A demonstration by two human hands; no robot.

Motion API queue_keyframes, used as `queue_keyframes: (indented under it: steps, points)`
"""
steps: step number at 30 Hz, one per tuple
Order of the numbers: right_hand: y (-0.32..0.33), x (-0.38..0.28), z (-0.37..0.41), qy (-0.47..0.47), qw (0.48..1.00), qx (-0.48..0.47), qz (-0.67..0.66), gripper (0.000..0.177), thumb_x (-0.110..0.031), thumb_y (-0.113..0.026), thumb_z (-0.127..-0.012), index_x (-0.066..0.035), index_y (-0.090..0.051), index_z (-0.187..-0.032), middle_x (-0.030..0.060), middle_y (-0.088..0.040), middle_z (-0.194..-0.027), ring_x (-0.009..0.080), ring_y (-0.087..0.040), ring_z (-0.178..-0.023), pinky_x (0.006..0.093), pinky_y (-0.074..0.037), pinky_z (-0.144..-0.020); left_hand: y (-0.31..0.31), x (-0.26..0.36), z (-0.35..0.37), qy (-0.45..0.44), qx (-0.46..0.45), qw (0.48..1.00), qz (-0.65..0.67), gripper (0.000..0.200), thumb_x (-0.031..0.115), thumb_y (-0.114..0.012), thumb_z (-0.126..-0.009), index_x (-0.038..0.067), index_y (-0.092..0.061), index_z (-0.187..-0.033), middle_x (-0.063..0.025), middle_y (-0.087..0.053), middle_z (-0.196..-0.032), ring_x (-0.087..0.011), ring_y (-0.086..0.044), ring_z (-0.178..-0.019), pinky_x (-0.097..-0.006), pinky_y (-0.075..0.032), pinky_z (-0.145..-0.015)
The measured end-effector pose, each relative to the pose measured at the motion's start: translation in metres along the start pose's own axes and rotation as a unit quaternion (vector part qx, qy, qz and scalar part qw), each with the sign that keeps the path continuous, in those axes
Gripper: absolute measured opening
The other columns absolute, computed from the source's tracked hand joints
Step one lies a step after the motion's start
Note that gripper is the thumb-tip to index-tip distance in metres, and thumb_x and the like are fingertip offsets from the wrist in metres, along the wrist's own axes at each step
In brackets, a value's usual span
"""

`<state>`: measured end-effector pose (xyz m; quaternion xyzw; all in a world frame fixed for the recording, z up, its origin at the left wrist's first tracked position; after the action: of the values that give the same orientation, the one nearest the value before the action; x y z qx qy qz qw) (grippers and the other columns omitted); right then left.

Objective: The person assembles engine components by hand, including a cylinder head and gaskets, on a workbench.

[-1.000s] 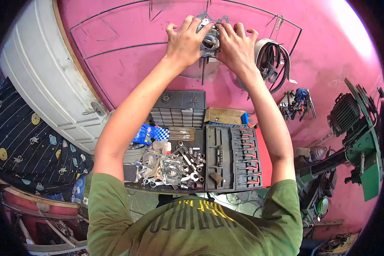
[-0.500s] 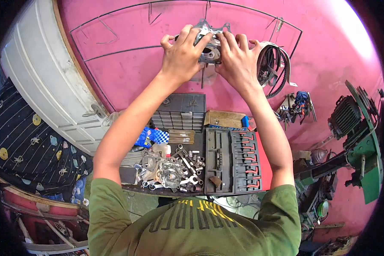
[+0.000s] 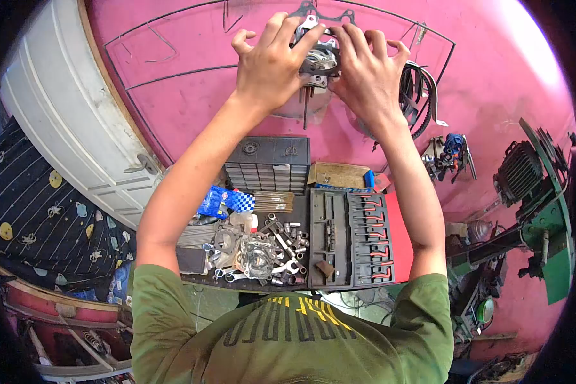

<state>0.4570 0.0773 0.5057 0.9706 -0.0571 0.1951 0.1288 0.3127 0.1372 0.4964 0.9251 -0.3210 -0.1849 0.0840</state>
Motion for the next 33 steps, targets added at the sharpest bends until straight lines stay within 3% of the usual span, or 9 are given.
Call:
queue_keyframes:
  steps: [3, 5, 9, 12, 14, 17, 19, 25, 33]
  points:
    - [0.008, 0.006, -0.013, 0.007, 1.0, 0.021, 0.013, 0.077, -0.019, -0.083, -0.056, -0.013, -0.064, -0.13, -0.0015, -0.059, -0.127, 0.0203, -0.055, -0.112, 0.0553, -0.038, -0.096, 0.014, -0.002, -0.017, -0.009, 0.014, 1.0, -0.022, 0.079, 0.033, -0.087, -0.067, 0.033, -0.06, -0.141, 0.0055, -0.059, -0.133, -0.0147, -0.05, -0.132, -0.052, -0.029, -0.093]
    - [0.011, 0.009, -0.023, 0.006, 0.998, 0.016, 0.06, 0.078, -0.025, -0.08, -0.059, -0.016, -0.063, -0.134, -0.0053, -0.061, -0.13, 0.019, -0.056, -0.115, 0.053, -0.037, -0.096, 0.032, 0.0, -0.029, -0.034, 0.057, 0.998, -0.015, 0.062, 0.025, -0.085, -0.073, 0.018, -0.067, -0.132, -0.0028, -0.061, -0.127, -0.0209, -0.051, -0.127, -0.0481, -0.029, -0.09]
    - [0.022, 0.007, -0.037, 0.026, 0.998, 0.028, 0.042, 0.077, -0.024, -0.084, -0.061, -0.006, -0.062, -0.133, 0.004, -0.06, -0.134, 0.0229, -0.05, -0.12, 0.0568, -0.031, -0.102, 0.032, -0.007, -0.036, -0.036, 0.051, 0.998, -0.019, 0.073, 0.023, -0.084, -0.071, 0.019, -0.062, -0.14, -0.0038, -0.057, -0.134, -0.0215, -0.047, -0.134, -0.0484, -0.028, -0.092]
    - [0.023, 0.006, -0.038, 0.029, 0.997, 0.041, 0.056, 0.07, -0.025, -0.084, -0.064, -0.01, -0.067, -0.13, 0.0045, -0.066, -0.128, 0.0257, -0.054, -0.118, 0.0593, -0.035, -0.1, 0.035, -0.007, -0.037, -0.029, 0.025, 0.999, 0.01, 0.072, 0.024, -0.084, -0.071, 0.018, -0.062, -0.14, -0.0042, -0.056, -0.134, -0.0218, -0.047, -0.133, -0.049, -0.029, -0.093]
    - [0.012, 0.008, -0.03, 0.008, 0.999, 0.023, 0.03, 0.079, -0.026, -0.081, -0.058, -0.016, -0.063, -0.135, -0.0055, -0.061, -0.131, 0.0192, -0.055, -0.116, 0.053, -0.036, -0.097, 0.026, -0.008, -0.033, -0.023, 0.014, 1.0, 0.005, 0.073, 0.025, -0.084, -0.071, 0.018, -0.061, -0.14, -0.0043, -0.055, -0.135, -0.0217, -0.047, -0.134, -0.049, -0.029, -0.093]
    - [-0.009, 0.007, -0.018, 0.022, 1.0, -0.01, 0.008, 0.074, -0.019, -0.083, -0.06, -0.014, -0.064, -0.131, -0.0028, -0.062, -0.125, 0.0205, -0.055, -0.113, 0.0571, -0.038, -0.096, 0.006, -0.008, -0.021, -0.02, 0.039, 0.999, 0.014, 0.059, 0.028, -0.082, -0.075, 0.018, -0.068, -0.132, -0.0045, -0.061, -0.129, -0.0233, -0.052, -0.127, -0.0506, -0.03, -0.093]
    - [-0.027, 0.008, -0.01, 0.026, 0.999, 0.005, -0.018, 0.074, -0.019, -0.084, -0.06, -0.015, -0.064, -0.131, -0.0033, -0.063, -0.123, 0.0208, -0.055, -0.114, 0.0583, -0.038, -0.096, -0.024, -0.014, -0.009, 0.014, -0.031, 0.999, 0.01, 0.077, 0.032, -0.087, -0.066, 0.031, -0.061, -0.139, 0.0056, -0.06, -0.131, -0.0145, -0.051, -0.129, -0.0519, -0.03, -0.094]
    - [-0.062, 0.009, 0.004, -0.009, 0.993, -0.115, -0.007, 0.085, -0.026, -0.087, -0.059, -0.02, -0.06, -0.14, -0.0037, -0.063, -0.134, 0.0215, -0.055, -0.122, 0.0606, -0.039, -0.1, -0.062, -0.015, 0.002, 0.015, -0.063, 0.998, 0.015, 0.079, 0.032, -0.088, -0.066, 0.03, -0.061, -0.14, 0.0031, -0.061, -0.13, -0.0166, -0.053, -0.127, -0.0553, -0.034, -0.094]
    - [-0.081, 0.013, 0.005, -0.012, 0.994, -0.111, -0.022, 0.089, -0.027, -0.089, -0.058, -0.021, -0.059, -0.141, -0.0035, -0.063, -0.135, 0.022, -0.056, -0.123, 0.0609, -0.039, -0.101, -0.074, -0.019, 0.002, 0.017, -0.072, 0.997, 0.011, 0.081, 0.033, -0.089, -0.066, 0.029, -0.06, -0.142, 0.0023, -0.06, -0.129, -0.017, -0.054, -0.126, -0.0548, -0.034, -0.094]
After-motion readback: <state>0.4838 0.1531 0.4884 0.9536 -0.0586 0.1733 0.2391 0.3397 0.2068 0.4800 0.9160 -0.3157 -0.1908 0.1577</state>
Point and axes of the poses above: each hand's wrist, its own z-axis away from the middle knuckle, its own y-axis out of the back of the hand, x = y × z, the point moved 5 cm from there along -z, towards the middle knuckle
